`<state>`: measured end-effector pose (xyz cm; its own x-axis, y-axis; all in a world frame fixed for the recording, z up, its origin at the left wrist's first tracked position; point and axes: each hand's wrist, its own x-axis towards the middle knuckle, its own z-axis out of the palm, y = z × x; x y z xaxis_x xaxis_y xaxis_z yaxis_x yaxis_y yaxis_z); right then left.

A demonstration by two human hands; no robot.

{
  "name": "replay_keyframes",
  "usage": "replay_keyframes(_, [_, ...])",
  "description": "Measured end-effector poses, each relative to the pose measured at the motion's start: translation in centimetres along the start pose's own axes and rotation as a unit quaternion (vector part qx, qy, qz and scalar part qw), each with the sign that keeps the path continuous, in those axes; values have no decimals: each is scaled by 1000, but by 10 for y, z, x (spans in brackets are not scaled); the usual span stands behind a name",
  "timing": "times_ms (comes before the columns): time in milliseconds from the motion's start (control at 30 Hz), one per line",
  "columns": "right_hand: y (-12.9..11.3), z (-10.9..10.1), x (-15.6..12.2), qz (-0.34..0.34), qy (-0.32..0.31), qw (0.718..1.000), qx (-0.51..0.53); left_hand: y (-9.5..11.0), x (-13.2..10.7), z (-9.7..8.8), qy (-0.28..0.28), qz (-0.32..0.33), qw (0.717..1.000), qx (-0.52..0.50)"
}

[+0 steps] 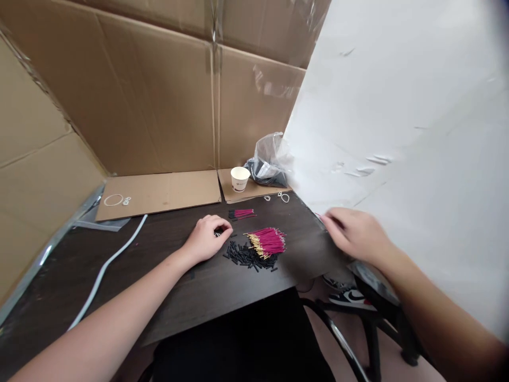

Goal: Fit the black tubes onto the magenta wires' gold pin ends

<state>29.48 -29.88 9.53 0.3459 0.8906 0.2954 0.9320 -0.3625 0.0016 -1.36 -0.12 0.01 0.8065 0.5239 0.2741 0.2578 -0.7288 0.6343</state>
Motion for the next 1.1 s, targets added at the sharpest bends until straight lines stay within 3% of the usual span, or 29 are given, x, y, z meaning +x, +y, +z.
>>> replay_keyframes(133, [-2,59,34,42,-74,996,31,2,0,3,-19,2,1000,18])
replay_keyframes(233, [-1,85,50,54,-102,993,-4,4,0,4,-32,7,999,16])
replay_keyframes(300, [-9,85,60,42,-72,997,-1,5,1,5,-40,16,999,12])
replay_keyframes(367, [-28,75,73,-31,-56,993,94,8,1,6,-46,21,999,9])
replay_keyframes(467, [-73,59,99,-174,-171,936,253,10,2,7,-53,19,998,15])
replay_keyframes(567, [-116,54,124,-257,-287,892,238,11,2,8,-43,13,999,16])
replay_keyframes(667, [-137,63,137,-295,-303,885,196,11,2,7,-15,-8,1000,-17])
replay_keyframes(800, [-139,77,132,-292,-299,892,170,13,1,5,14,-44,996,-75])
replay_keyframes(933, [-136,82,118,-306,-233,914,131,14,0,6,31,-67,992,-102])
replay_keyframes(1100, [-127,84,114,-264,-119,925,248,15,0,6,57,-87,984,-145])
